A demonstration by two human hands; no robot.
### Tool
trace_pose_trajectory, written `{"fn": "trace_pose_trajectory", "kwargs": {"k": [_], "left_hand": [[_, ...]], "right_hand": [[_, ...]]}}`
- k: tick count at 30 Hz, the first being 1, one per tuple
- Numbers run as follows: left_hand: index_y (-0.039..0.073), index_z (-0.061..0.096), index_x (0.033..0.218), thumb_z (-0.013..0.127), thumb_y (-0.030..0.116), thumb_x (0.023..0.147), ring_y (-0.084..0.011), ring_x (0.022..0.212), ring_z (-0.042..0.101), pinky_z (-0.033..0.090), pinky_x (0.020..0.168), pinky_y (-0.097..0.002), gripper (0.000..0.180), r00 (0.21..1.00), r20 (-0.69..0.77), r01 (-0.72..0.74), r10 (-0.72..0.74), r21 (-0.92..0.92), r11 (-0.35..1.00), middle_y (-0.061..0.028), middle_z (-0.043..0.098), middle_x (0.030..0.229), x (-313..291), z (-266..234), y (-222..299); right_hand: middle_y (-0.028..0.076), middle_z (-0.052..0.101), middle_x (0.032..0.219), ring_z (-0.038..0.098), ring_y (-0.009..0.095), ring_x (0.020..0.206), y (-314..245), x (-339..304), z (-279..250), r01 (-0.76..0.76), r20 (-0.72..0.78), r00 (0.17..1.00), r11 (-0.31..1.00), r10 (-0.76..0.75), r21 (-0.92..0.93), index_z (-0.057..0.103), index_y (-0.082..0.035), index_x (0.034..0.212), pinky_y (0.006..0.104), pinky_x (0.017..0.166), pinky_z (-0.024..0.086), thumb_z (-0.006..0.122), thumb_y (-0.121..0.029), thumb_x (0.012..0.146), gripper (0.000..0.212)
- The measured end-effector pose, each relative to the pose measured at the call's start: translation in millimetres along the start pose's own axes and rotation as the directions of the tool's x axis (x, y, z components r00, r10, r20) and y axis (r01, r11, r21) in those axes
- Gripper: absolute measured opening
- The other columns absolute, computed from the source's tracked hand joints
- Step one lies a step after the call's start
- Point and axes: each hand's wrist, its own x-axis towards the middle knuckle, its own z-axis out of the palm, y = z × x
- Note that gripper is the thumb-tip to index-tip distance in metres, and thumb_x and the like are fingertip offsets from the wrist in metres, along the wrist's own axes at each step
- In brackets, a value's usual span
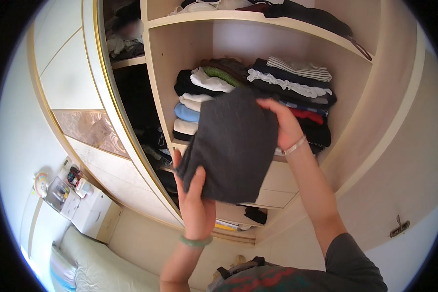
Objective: The person folds various clothing items on a bed and places them into a wardrobe. They handle a polka-dot garment, a light blue item, and a yellow shirt, stacking them neatly before storing them. The person also moves a stack of folded clothes from the bed to the wardrobe.
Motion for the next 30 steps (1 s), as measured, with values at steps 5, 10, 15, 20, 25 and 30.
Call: {"fn": "trace_pose_trajectory", "kwargs": {"k": [5,10,15,20,25,30], "left_hand": [[0.019,0.028,0.151,0.055,0.011,0.098,-0.0212,0.130,0.044,0.040,0.106,-0.0401,0.060,0.977,0.134,-0.158,0.166,-0.066,0.985,-0.0073,0.042,0.143,72.1,53.7,25.0],[0.017,0.037,0.142,0.058,0.013,0.097,-0.0252,0.124,0.049,0.043,0.102,-0.0439,0.050,0.968,0.246,-0.020,0.058,-0.152,0.988,-0.0084,0.048,0.137,179.9,62.3,38.8],[0.017,0.037,0.140,0.059,0.013,0.095,-0.0264,0.122,0.052,0.046,0.098,-0.0477,0.050,0.954,0.300,0.091,-0.018,-0.231,0.969,-0.0076,0.052,0.135,270.9,74.0,11.8],[0.021,0.027,0.147,0.062,0.011,0.093,-0.0273,0.121,0.052,0.046,0.097,-0.0507,0.066,0.965,0.251,0.145,-0.072,-0.286,0.947,-0.0075,0.050,0.137,326.4,92.0,-5.5],[0.023,0.003,0.156,0.068,0.020,0.089,-0.0289,0.127,0.045,0.040,0.100,-0.0531,0.093,0.978,0.146,0.181,-0.150,-0.225,0.957,-0.0060,0.040,0.146,374.1,100.2,-29.9],[0.012,0.049,0.134,0.050,0.027,0.100,-0.0294,0.126,0.046,0.037,0.105,-0.0503,0.037,0.949,0.044,0.314,-0.311,-0.188,0.931,-0.0099,0.050,0.138,399.3,111.0,-56.6]], "right_hand": [[0.016,0.069,0.104,0.068,0.025,0.092,-58.4,101.8,23.6,0.056,-0.002,0.998,0.998,-0.057,-0.034,0.064,0.003,0.108,0.0402,0.086,0.056,0.056,-0.009,0.093,0.021],[0.020,0.067,0.107,0.066,0.034,0.094,-88.8,205.8,36.7,0.126,-0.306,0.935,0.975,-0.179,-0.185,0.062,0.003,0.108,0.0470,0.088,0.054,0.056,-0.008,0.091,0.021],[0.023,0.066,0.110,0.066,0.032,0.096,-138.8,270.8,12.0,0.133,-0.462,0.855,0.960,-0.237,-0.247,0.061,0.003,0.115,0.0444,0.090,0.053,0.055,-0.016,0.092,0.031],[0.024,0.066,0.110,0.066,0.032,0.097,-165.5,308.1,2.5,0.153,-0.493,0.804,0.917,-0.332,-0.367,0.062,0.005,0.113,0.0421,0.089,0.053,0.059,-0.026,0.086,0.041],[0.025,0.065,0.111,0.065,0.032,0.099,-167.0,324.6,-2.3,0.053,-0.428,0.619,0.579,-0.658,-0.814,0.063,0.006,0.112,0.0399,0.089,0.052,0.062,-0.036,0.081,0.052],[0.027,0.065,0.111,0.065,0.031,0.100,-158.8,308.8,7.8,-0.179,0.104,0.645,-0.283,-0.757,-0.942,0.064,0.008,0.110,0.0377,0.088,0.052,0.066,-0.047,0.076,0.064]]}}
